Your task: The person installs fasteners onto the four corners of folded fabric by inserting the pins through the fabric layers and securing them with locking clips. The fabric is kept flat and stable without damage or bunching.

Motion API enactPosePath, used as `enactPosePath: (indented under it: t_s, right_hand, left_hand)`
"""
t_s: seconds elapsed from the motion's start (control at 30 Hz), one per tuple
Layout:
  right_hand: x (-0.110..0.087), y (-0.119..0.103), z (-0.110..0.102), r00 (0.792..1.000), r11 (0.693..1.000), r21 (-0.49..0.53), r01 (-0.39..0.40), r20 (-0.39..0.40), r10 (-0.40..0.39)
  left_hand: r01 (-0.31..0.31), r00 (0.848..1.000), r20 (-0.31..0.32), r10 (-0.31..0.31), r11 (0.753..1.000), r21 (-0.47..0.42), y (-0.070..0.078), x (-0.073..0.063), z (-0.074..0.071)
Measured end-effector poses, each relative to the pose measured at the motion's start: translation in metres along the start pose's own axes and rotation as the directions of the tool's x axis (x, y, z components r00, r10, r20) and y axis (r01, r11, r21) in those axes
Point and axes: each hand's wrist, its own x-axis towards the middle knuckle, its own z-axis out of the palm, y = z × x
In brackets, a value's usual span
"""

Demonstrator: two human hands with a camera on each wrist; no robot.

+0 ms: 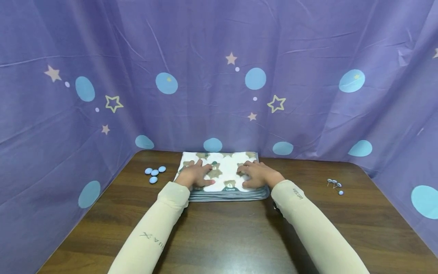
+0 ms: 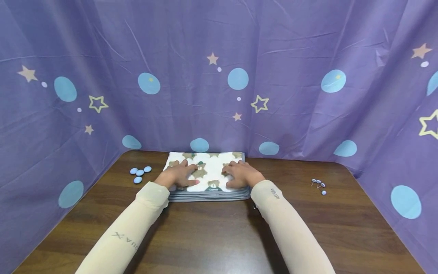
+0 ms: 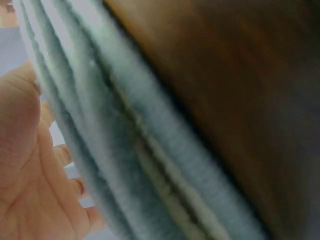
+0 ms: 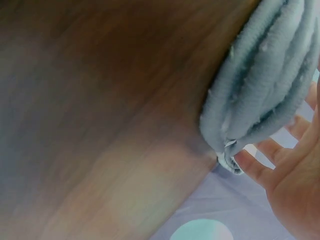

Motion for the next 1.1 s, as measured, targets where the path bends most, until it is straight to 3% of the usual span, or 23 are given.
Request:
enactPosePath:
  t_s: [0.17, 0.37, 0.83, 1.1]
  right_hand:
    - [-0.008, 0.007, 0.0, 1.0, 1.0, -0.006, 0.008, -0.01, -0.008]
    - [-0.019, 0.014, 0.0, 1.0, 1.0, -0.009, 0.002, -0.023, -0.002]
    - [-0.043, 0.032, 0.0, 0.999, 0.999, -0.037, -0.002, -0.038, 0.001]
    - [-0.057, 0.043, 0.001, 0.999, 0.999, -0.034, -0.035, -0.041, 0.034]
  left_hand:
    - [-0.015, 1.0, -0.001, 0.016, 0.999, 0.035, 0.009, 0.004, 0.002]
    - [-0.015, 1.0, 0.027, 0.014, 1.0, 0.015, 0.022, 0.006, 0.001]
    - [-0.047, 0.999, 0.016, 0.047, 0.998, 0.05, 0.051, 0.012, 0.002]
    - [-0.057, 0.998, 0.023, 0.056, 0.997, 0.057, 0.067, 0.017, 0.002]
